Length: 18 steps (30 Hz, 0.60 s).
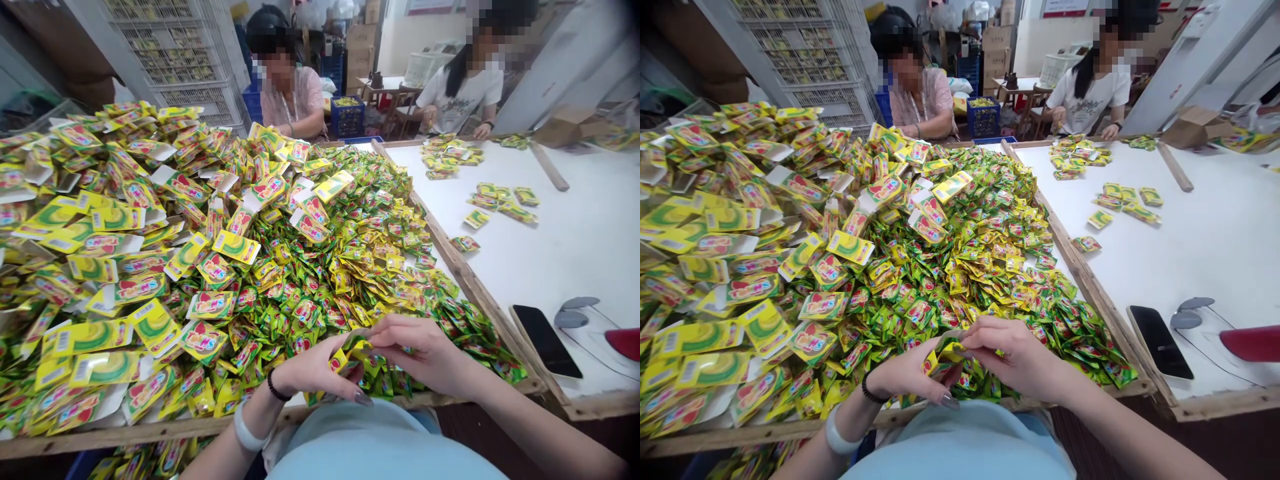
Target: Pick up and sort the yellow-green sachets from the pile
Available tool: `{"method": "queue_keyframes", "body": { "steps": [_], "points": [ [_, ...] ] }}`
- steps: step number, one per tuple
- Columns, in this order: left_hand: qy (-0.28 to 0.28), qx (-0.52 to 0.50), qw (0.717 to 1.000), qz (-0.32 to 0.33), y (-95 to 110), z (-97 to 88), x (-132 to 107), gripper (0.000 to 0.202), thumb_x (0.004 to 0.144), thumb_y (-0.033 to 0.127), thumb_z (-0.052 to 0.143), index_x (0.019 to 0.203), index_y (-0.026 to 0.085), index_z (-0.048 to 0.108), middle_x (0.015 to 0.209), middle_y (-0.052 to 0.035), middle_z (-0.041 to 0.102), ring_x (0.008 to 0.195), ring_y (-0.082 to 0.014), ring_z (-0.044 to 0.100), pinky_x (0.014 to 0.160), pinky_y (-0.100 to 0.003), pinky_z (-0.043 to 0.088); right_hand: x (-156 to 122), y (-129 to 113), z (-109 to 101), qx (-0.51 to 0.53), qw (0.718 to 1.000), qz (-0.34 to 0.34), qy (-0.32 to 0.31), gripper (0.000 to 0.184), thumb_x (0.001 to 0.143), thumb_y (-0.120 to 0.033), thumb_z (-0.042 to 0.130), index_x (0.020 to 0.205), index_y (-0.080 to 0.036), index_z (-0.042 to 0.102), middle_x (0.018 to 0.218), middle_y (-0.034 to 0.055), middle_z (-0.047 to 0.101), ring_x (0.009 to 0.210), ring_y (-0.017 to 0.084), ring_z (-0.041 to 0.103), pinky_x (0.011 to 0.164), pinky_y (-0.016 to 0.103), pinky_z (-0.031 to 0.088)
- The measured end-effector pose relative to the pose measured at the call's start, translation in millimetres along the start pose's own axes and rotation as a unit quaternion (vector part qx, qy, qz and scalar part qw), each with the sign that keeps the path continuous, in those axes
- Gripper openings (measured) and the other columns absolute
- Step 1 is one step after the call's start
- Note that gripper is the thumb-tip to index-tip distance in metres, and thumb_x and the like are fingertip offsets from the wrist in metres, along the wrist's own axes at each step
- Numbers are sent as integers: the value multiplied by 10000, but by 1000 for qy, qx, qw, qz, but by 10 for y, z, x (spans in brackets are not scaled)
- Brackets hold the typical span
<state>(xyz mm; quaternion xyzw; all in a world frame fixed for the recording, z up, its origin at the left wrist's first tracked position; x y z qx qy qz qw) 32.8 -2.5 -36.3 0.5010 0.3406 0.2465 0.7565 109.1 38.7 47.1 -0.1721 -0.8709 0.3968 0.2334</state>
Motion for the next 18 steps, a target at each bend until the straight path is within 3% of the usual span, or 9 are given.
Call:
{"method": "queue_keyframes", "body": {
  "steps": [4,9,13,18],
  "points": [
    [-33,-53,998,-25,-230,130,21,381,559,324,789,738,141,507,625,47,486,531,-68,398,478,-204,293,-89,28,172,-41,998,-1,-52,171,913,-141,457,987,-183,606,839,42,607,745,111,577,655,210,459],
    [-98,-183,977,-58,-457,313,11,325,551,342,743,597,138,494,478,45,444,398,-65,362,395,-222,255,-116,114,288,-60,996,28,-64,164,918,-209,466,1061,-168,533,960,72,577,858,141,564,742,250,468],
    [-86,-227,968,-62,-426,297,14,286,548,330,712,599,130,514,464,30,457,391,-79,384,391,-226,267,-58,88,305,-37,998,21,-56,165,928,-203,439,1038,-158,554,963,76,582,867,140,560,747,247,459],
    [-74,-173,981,-37,-326,261,47,296,547,297,749,657,142,523,555,42,465,451,-74,401,432,-214,314,-30,13,369,102,981,57,-155,260,958,-240,381,956,-162,629,897,48,640,832,123,583,773,240,450]
  ]
}}
Point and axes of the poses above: each hand's wrist, its own x-axis towards the middle knuckle, its own z-axis out of the palm, y = z × x, the point moved 9 cm from there along x, towards the middle knuckle
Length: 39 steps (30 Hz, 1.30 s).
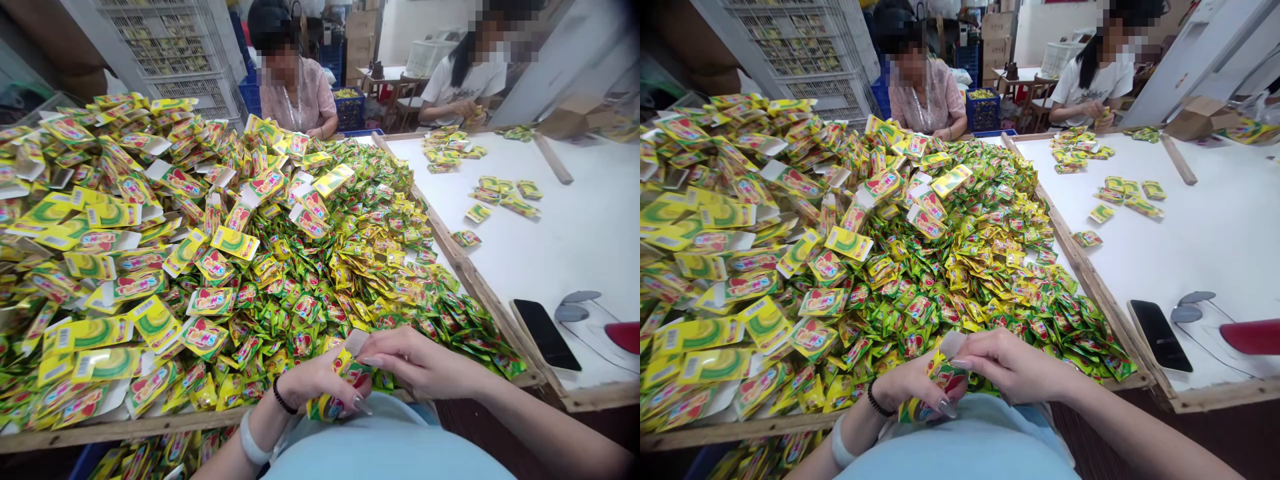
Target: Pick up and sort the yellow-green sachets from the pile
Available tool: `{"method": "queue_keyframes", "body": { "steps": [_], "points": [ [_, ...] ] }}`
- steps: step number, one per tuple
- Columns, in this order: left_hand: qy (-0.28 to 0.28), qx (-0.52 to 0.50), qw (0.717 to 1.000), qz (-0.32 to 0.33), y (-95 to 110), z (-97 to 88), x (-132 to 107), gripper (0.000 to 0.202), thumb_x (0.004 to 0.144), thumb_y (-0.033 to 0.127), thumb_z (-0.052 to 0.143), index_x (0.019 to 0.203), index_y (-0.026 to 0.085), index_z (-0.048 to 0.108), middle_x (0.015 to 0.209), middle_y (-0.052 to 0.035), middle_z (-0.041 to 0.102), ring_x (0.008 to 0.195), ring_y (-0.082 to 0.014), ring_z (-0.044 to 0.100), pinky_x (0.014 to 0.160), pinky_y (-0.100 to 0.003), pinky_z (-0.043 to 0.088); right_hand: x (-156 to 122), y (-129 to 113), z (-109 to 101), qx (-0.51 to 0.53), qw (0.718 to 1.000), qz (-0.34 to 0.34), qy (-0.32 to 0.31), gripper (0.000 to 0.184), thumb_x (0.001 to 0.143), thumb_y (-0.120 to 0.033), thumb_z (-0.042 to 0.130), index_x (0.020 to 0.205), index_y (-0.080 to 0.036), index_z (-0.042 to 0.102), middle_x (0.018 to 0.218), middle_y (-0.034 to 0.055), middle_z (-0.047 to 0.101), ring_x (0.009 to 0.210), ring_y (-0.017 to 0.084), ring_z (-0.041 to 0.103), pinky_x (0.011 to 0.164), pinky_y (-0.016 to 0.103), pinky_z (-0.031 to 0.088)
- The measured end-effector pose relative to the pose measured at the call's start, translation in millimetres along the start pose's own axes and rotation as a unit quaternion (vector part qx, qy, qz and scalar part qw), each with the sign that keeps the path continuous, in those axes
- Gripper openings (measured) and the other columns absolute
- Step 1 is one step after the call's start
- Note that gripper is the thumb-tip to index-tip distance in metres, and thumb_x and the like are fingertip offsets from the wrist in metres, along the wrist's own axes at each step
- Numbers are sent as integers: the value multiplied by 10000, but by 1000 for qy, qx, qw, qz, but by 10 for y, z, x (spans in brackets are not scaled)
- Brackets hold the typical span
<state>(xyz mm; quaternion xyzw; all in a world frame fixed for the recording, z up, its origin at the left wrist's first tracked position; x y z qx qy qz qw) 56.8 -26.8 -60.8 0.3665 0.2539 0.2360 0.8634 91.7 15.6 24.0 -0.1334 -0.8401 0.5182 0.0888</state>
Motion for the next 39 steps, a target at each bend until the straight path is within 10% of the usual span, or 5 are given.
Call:
{"method": "queue_keyframes", "body": {
  "steps": [11,18,23,32,39],
  "points": [
    [80,210,971,85,220,-94,153,1044,619,309,765,1420,231,100,1278,-114,483,1130,-239,501,952,-378,402,-179,117,-151,-1,996,48,81,221,930,-262,455,885,-184,657,934,44,632,895,144,581,811,263,454],
    [430,576,670,187,903,-804,-577,535,848,245,497,1362,254,347,1444,-64,349,1376,-227,211,1137,-459,156,-844,329,-1618,-443,724,160,503,277,877,-342,513,1079,-160,569,1170,129,547,836,212,587,664,312,447],
    [350,702,610,111,553,-1070,-637,420,855,181,448,1264,263,494,1396,-41,436,1363,-241,254,1118,-551,139,48,832,-692,-474,826,161,259,284,888,-372,464,793,-161,628,815,109,598,842,233,537,713,331,422],
    [580,434,647,238,686,-1202,-1038,304,898,311,428,1100,191,621,965,-58,687,847,-185,636,770,-305,495,-14,872,-539,-359,865,161,311,214,851,-272,470,742,-157,613,903,120,564,902,259,486,773,392,387],
    [487,169,820,247,641,-980,-447,354,854,470,464,873,153,622,601,29,532,518,-100,460,525,-212,412,247,656,-307,77,969,88,216,271,926,-385,405,943,-176,577,775,8,573,661,120,496,610,233,430]
  ]
}}
Point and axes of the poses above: each hand's wrist, its own x-axis towards the middle knuckle, its own z-axis out of the palm, y = z × x, the point moved 9 cm from there along x, towards the middle knuckle
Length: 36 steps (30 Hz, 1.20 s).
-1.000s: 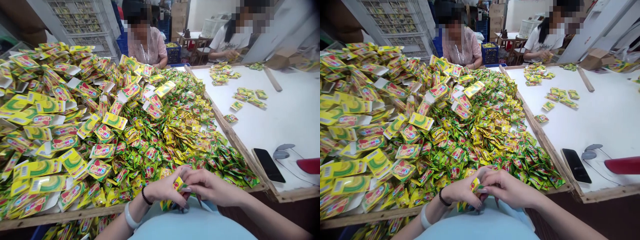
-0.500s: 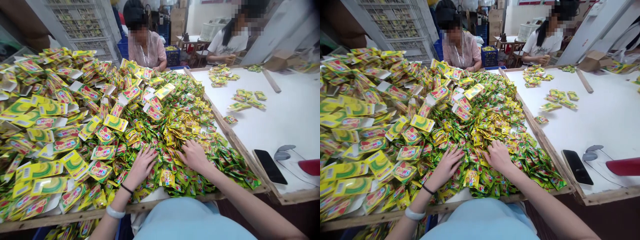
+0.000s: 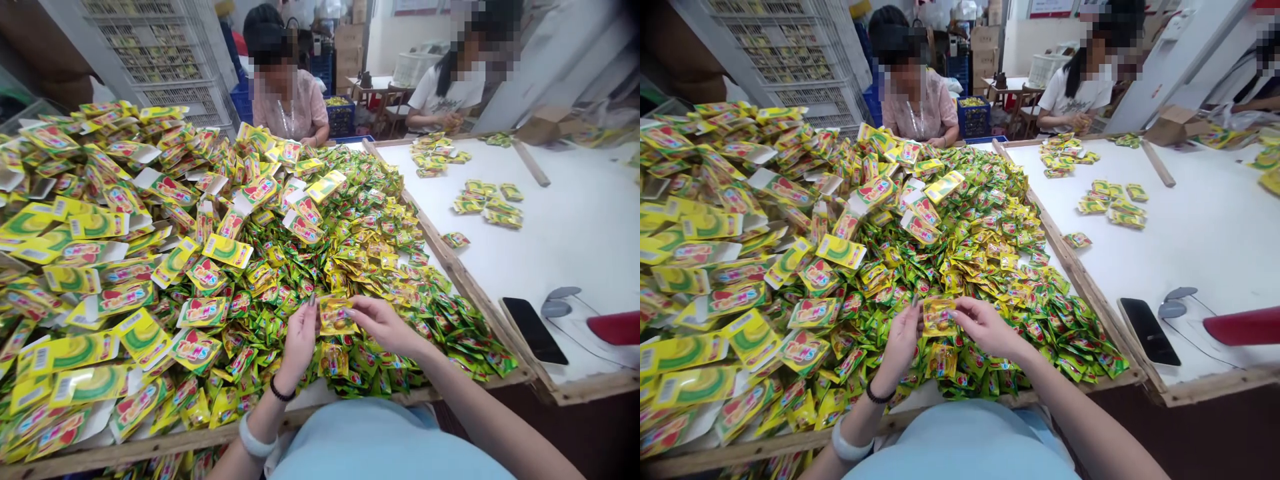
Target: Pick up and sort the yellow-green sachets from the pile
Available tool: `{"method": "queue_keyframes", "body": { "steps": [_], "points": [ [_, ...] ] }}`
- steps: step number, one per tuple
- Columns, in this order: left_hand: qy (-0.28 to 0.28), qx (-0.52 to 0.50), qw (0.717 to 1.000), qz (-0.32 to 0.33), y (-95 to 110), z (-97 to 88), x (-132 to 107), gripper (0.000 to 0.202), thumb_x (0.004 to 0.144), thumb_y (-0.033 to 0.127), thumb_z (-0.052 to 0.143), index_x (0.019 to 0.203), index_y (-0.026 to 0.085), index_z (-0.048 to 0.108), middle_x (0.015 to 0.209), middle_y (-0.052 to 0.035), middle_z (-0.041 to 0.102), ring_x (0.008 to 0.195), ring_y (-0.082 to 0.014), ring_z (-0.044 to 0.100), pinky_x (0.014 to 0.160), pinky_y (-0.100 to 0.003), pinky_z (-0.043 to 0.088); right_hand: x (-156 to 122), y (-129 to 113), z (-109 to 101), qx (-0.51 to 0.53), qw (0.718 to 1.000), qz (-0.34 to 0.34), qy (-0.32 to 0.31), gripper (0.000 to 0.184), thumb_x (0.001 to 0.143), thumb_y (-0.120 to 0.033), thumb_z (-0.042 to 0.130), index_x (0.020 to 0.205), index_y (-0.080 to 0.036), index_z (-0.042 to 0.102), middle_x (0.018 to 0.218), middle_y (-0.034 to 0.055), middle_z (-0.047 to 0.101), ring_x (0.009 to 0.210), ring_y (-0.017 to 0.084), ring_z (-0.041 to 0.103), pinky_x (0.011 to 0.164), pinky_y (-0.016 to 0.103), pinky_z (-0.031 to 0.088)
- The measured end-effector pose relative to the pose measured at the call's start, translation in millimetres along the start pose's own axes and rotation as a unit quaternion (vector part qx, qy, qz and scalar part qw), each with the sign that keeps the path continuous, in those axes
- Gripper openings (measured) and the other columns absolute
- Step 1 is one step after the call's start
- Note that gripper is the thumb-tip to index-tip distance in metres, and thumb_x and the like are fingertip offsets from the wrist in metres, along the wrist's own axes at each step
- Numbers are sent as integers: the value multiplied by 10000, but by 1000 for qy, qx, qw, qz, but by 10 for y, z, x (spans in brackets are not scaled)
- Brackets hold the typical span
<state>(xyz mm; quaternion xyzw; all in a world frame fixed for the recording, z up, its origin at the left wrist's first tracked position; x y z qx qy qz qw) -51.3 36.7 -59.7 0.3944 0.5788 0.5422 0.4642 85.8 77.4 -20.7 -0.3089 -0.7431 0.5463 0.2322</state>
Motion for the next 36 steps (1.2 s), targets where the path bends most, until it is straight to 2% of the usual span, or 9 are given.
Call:
{"method": "queue_keyframes", "body": {
  "steps": [6,10,12,14,20,26,29,32,36],
  "points": [
    [26,19,999,36,81,151,-20,279,796,423,579,759,147,601,626,9,568,608,-128,521,585,-234,427,49,49,-204,9,987,-14,162,355,843,-388,559,1137,-213,464,1105,79,547,914,166,555,705,277,494],
    [59,136,972,181,389,214,267,238,863,351,490,852,173,647,973,-77,610,974,-195,553,879,-322,426,128,287,-139,171,978,51,103,381,817,-436,583,1101,-193,506,879,46,654,643,156,636,552,281,533],
    [127,182,953,204,542,41,593,231,864,334,487,955,169,620,1127,-115,549,1105,-209,498,975,-350,364,91,336,-250,169,975,56,133,303,821,-430,582,980,-172,574,625,-3,629,486,141,593,476,264,503],
    [247,178,943,134,570,-337,987,353,792,344,596,1070,137,530,1200,-166,502,1128,-233,493,981,-367,357,13,352,-390,147,973,54,171,268,818,-412,593,933,-171,605,517,-25,583,422,128,547,405,234,447],
    [295,115,947,53,534,-724,1749,599,556,325,792,995,136,431,1048,-191,595,1018,-294,565,860,-415,424,-130,312,-549,132,971,47,194,298,781,-392,637,992,-182,642,873,50,681,529,121,560,382,215,437],
    [226,-14,969,99,496,-539,1142,419,680,270,618,1041,176,428,1129,-97,596,976,-189,605,788,-284,481,-204,320,-580,260,944,60,194,277,757,-366,677,953,-180,617,813,21,661,480,91,537,377,209,453],
    [60,-123,989,59,432,-221,621,399,700,291,579,1065,157,495,1097,-104,620,937,-220,623,752,-310,497,-190,207,-531,324,929,64,167,261,753,-335,687,947,-185,597,789,6,636,474,85,543,379,207,473],
    [-123,-216,966,-68,226,247,71,315,750,326,556,985,117,554,877,-84,649,778,-204,629,698,-315,495,-105,-43,-472,342,929,36,139,275,768,-319,673,995,-204,569,854,11,636,481,86,553,375,211,477],
    [-172,-200,961,-77,168,486,-311,459,719,285,665,1086,187,407,777,3,587,682,-155,601,662,-297,491,1,-455,-328,241,966,-49,77,225,805,-243,635,1012,-231,548,866,4,622,587,102,577,506,232,499]
  ]
}}
Point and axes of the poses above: each hand's wrist, its own x-axis towards the middle knuckle, its own z-axis out of the palm, y = z × x, the point moved 9 cm from there along x, towards the middle knuckle
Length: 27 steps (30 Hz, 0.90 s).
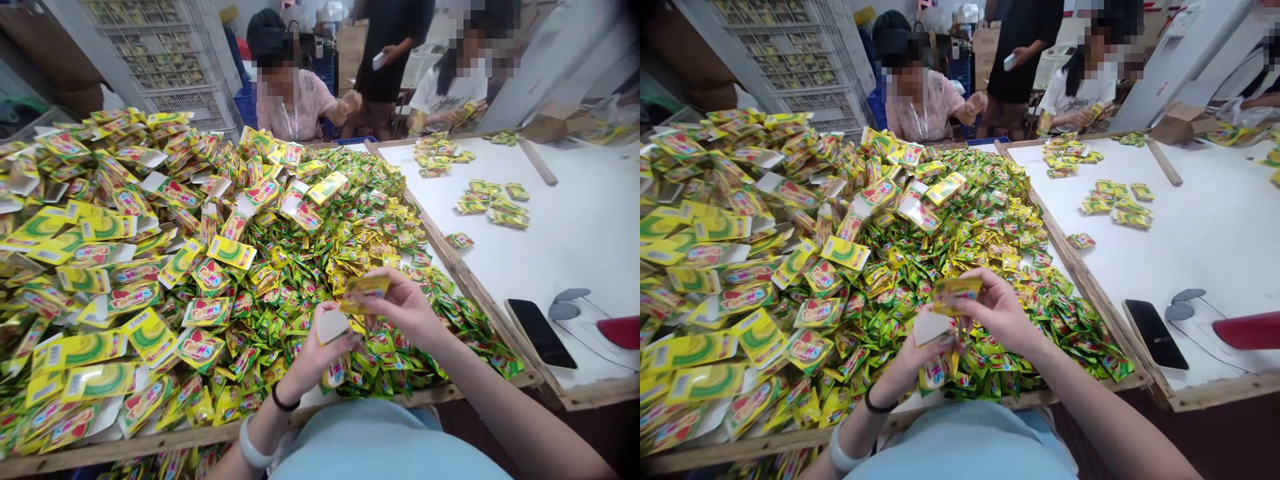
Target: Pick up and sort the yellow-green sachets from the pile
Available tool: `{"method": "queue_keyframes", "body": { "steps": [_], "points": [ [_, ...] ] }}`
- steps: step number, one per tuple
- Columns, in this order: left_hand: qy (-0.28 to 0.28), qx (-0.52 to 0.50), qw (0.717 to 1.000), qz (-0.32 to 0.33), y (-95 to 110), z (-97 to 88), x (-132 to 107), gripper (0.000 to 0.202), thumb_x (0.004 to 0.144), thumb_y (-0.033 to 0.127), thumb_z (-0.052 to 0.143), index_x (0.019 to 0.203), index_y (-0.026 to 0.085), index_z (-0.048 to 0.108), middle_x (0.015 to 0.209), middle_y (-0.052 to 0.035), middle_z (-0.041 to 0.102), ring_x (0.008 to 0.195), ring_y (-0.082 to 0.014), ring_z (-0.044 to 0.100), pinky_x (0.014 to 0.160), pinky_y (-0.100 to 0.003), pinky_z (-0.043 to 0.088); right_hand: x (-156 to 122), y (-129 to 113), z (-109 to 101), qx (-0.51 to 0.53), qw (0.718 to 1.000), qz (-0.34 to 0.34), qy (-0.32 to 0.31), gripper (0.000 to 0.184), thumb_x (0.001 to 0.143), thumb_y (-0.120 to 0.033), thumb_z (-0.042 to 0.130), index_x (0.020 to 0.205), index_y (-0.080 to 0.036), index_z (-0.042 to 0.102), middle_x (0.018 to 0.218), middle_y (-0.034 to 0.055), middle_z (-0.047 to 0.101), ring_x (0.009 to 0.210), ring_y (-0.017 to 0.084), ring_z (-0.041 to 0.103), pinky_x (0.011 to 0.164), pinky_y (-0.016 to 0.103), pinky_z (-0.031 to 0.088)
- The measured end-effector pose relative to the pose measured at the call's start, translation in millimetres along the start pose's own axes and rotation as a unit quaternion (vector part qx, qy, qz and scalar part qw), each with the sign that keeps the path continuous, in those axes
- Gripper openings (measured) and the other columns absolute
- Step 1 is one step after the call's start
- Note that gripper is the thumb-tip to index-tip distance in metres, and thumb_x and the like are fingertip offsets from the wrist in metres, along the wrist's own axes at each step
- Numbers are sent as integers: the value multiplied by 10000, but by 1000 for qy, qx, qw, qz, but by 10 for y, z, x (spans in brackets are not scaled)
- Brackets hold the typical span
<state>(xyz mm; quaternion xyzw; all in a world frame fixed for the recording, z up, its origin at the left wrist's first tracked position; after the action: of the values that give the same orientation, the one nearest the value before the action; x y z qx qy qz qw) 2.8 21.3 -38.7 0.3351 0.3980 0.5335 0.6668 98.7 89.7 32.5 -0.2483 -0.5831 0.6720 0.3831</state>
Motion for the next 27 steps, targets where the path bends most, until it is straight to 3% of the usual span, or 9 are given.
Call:
{"method": "queue_keyframes", "body": {
  "steps": [2,5,7,9,12,14,19,23,27],
  "points": [
    [10,59,998,3,8,42,-47,551,700,239,693,1116,215,331,772,26,561,636,-122,575,605,-248,472,-15,-101,174,-136,988,-38,-59,205,810,-167,607,1007,-217,576,879,20,610,724,126,584,630,246,489],
    [5,158,987,-12,47,108,-89,580,701,167,667,1135,228,287,806,28,556,631,-97,555,570,-197,430,-134,-111,434,-349,917,-61,-181,273,790,-54,549,1011,-199,618,927,45,600,838,151,571,739,265,454],
    [-16,215,976,-11,65,169,-109,603,684,128,654,1156,228,292,951,-15,571,777,-125,584,667,-216,446,-243,-63,526,-437,864,-55,-245,316,767,-4,515,993,-197,624,961,50,598,842,156,579,753,267,446],
    [-25,247,969,-5,56,186,-125,640,661,104,650,1180,228,296,1066,-44,551,919,-153,567,763,-234,438,-332,-38,536,-473,838,-45,-270,317,764,1,511,996,-193,610,1021,58,594,873,164,585,767,266,448],
    [-60,241,968,-40,-82,174,-156,674,661,87,616,1209,231,251,975,-13,558,805,-124,550,680,-216,429,-397,-48,417,-419,878,-27,-231,281,815,-100,559,1079,-192,546,1052,62,600,874,146,588,753,241,465],
    [-104,225,966,-77,-207,185,-194,685,667,73,582,1225,233,218,885,18,551,698,-97,515,618,-203,406,-443,-49,337,-372,906,-43,-197,169,852,-161,556,1019,-185,566,989,60,625,828,128,591,722,225,470],
    [-177,208,955,-115,-356,239,-203,741,620,63,614,1235,225,234,935,1,557,729,-107,509,672,-232,401,-574,33,255,-299,938,-103,-146,108,868,-134,536,868,-173,637,849,64,657,781,132,607,719,246,479],
    [-258,118,942,-179,-477,351,-161,802,591,126,709,1247,197,251,731,58,529,635,-100,489,607,-222,385,-561,114,69,-234,968,-47,-71,87,863,-194,554,888,-179,635,871,59,636,667,110,583,587,218,483],
    [-233,91,953,-171,-459,327,-68,834,604,109,714,1274,208,226,752,50,528,651,-100,498,606,-221,390,-567,246,14,-240,967,48,-72,170,847,-239,587,1010,-199,605,888,35,637,645,100,569,565,203,477]
  ]
}}
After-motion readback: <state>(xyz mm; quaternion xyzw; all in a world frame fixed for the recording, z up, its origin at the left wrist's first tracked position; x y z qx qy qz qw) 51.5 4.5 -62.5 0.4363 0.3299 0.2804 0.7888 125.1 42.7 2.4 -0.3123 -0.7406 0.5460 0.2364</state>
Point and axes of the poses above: each hand's wrist, its own x-axis towards the middle knuckle, its own z-axis out of the palm, y = z × x, the point moved 9 cm from there along x, towards the middle knuckle
